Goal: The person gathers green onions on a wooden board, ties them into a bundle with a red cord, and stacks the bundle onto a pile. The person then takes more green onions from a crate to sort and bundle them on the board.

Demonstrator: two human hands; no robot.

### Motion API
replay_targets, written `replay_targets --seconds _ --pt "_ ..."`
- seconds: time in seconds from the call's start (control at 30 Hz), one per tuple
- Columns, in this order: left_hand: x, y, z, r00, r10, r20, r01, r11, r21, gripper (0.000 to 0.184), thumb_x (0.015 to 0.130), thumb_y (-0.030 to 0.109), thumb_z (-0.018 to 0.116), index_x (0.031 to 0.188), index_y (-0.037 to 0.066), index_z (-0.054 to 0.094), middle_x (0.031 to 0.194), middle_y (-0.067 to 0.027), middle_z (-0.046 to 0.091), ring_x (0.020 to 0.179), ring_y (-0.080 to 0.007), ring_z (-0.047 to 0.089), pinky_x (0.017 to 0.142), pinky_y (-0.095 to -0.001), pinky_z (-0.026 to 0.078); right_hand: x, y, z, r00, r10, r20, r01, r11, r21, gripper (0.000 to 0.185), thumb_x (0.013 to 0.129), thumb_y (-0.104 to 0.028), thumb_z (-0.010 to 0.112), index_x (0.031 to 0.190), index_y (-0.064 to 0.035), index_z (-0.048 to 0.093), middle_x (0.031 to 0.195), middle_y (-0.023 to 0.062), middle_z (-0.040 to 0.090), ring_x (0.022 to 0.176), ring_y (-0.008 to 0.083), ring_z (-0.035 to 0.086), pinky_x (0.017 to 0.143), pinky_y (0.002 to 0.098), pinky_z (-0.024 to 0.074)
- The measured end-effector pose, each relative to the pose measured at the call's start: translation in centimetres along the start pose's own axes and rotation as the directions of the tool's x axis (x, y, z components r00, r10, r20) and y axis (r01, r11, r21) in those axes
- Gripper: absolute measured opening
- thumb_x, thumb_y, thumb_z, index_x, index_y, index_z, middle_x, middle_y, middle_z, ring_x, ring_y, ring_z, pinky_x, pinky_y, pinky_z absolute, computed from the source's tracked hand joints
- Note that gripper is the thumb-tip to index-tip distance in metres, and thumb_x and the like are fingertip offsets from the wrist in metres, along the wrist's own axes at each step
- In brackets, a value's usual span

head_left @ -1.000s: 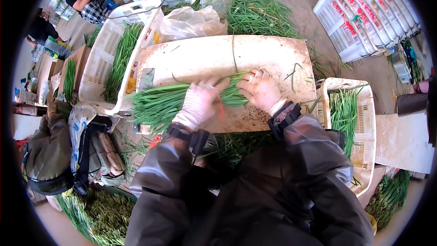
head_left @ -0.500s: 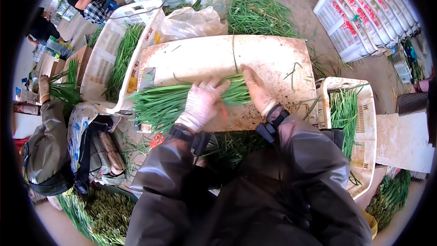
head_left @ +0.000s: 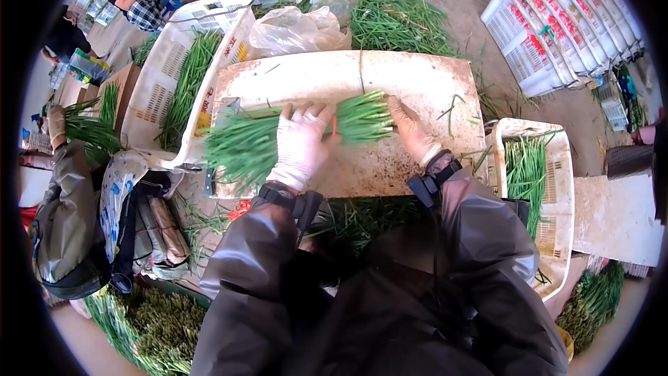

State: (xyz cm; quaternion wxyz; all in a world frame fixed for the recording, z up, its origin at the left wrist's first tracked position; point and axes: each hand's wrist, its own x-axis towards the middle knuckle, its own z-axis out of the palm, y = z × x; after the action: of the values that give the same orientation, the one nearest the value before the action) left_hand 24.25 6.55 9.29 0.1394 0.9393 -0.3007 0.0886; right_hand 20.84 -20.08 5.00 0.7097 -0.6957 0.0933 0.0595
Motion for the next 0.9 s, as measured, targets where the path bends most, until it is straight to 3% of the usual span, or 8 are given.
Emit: replay_targets --seconds 0.07,0.17,0.27,0.37,0.5,0.6,0.73,0.9 --pt "0.2 -0.3 0.1 1.000 -0.012 0.002 0.012 0.998 -0.056 0.069 0.081 0.040 0.083 0.142 0.015 0.063 0.140 -0.0111 0.065 0.133 -0.0299 0.059 0.118 -0.0499 0.037 0.7 0.5 -0.5 0.996 0.016 -0.093 -0.017 1.000 -0.008 0.083 0.103 -0.064 0.057 0.153 0.0023 0.050 0.143 0.0123 0.061 0.129 0.0219 0.058 0.112 0.0384 0.0452" --pt "0.3 -0.6 0.7 0.999 -0.022 -0.027 0.020 0.996 -0.083 0.065 0.084 0.041 0.081 0.141 0.013 0.063 0.140 -0.0125 0.066 0.133 -0.0316 0.059 0.116 -0.0503 0.039 0.8 0.1 -0.2 0.987 0.026 -0.162 0.008 0.978 0.209 0.061 0.106 -0.049 0.063 0.143 0.0002 0.059 0.133 0.0106 0.066 0.119 0.0198 0.062 0.105 0.0356 0.0506" --pt "0.4 -0.9 0.9 0.998 -0.015 -0.056 0.011 0.997 -0.074 0.064 0.087 0.041 0.079 0.141 0.012 0.063 0.140 -0.0129 0.066 0.133 -0.0324 0.059 0.115 -0.0506 0.039 1.2 1.4 -0.3 0.923 -0.267 -0.277 0.268 0.963 -0.036 0.032 0.106 -0.026 0.068 0.127 -0.0016 0.066 0.118 0.0064 0.069 0.106 0.0155 0.066 0.095 0.0316 0.0544" --pt "0.4 -0.9 1.6 0.995 -0.015 -0.097 0.013 1.000 -0.021 0.061 0.086 0.038 0.079 0.139 0.011 0.064 0.139 -0.0109 0.067 0.133 -0.0302 0.060 0.114 -0.0504 0.040 -1.3 -1.9 0.9 0.906 -0.351 -0.236 0.259 0.901 -0.347 0.014 0.103 -0.010 0.069 0.114 -0.0010 0.066 0.108 0.0030 0.070 0.094 0.0120 0.066 0.086 0.0288 0.0552" --pt "0.6 -0.9 1.3 0.995 -0.040 -0.091 0.034 0.997 -0.070 0.060 0.084 0.037 0.080 0.136 0.011 0.066 0.138 -0.0093 0.067 0.132 -0.0295 0.060 0.113 -0.0505 0.040 -1.5 -2.7 1.4 0.717 -0.666 -0.205 0.495 0.694 -0.523 0.014 0.098 -0.007 0.069 0.112 -0.0084 0.070 0.096 0.0055 0.070 0.085 0.0182 0.066 0.076 0.0324 0.0538" --pt "0.6 -0.8 0.5 0.997 -0.068 -0.024 0.064 0.989 -0.132 0.064 0.084 0.042 0.081 0.138 0.011 0.066 0.139 -0.0123 0.067 0.130 -0.0329 0.061 0.117 -0.0511 0.037 -1.7 -4.6 1.5 0.597 -0.802 -0.021 0.451 0.357 -0.818 0.026 0.092 -0.011 0.075 0.117 -0.0121 0.070 0.100 0.0062 0.070 0.091 0.0260 0.067 0.080 0.0392 0.0543" --pt "0.1 -0.2 -0.2 0.998 -0.062 -0.030 0.057 0.989 -0.135 0.066 0.080 0.041 0.084 0.136 0.011 0.068 0.135 -0.0101 0.067 0.127 -0.0329 0.062 0.116 -0.0511 0.038 -2.5 -5.7 4.3 0.723 -0.677 0.134 0.524 0.412 -0.745 0.045 0.089 -0.015 0.078 0.133 -0.0151 0.069 0.101 0.0070 0.069 0.094 0.0286 0.066 0.083 0.0417 0.0558" --pt "-0.8 0.1 -0.2 0.994 -0.009 -0.105 -0.005 0.991 -0.136 0.050 0.079 0.034 0.082 0.124 0.012 0.072 0.122 -0.0075 0.069 0.120 -0.0309 0.063 0.113 -0.0510 0.040 -2.5 -4.7 7.4 0.699 -0.660 0.275 0.574 0.287 -0.767 0.037 0.091 -0.022 0.075 0.127 -0.0176 0.071 0.099 0.0077 0.071 0.092 0.0313 0.068 0.082 0.0421 0.0569"
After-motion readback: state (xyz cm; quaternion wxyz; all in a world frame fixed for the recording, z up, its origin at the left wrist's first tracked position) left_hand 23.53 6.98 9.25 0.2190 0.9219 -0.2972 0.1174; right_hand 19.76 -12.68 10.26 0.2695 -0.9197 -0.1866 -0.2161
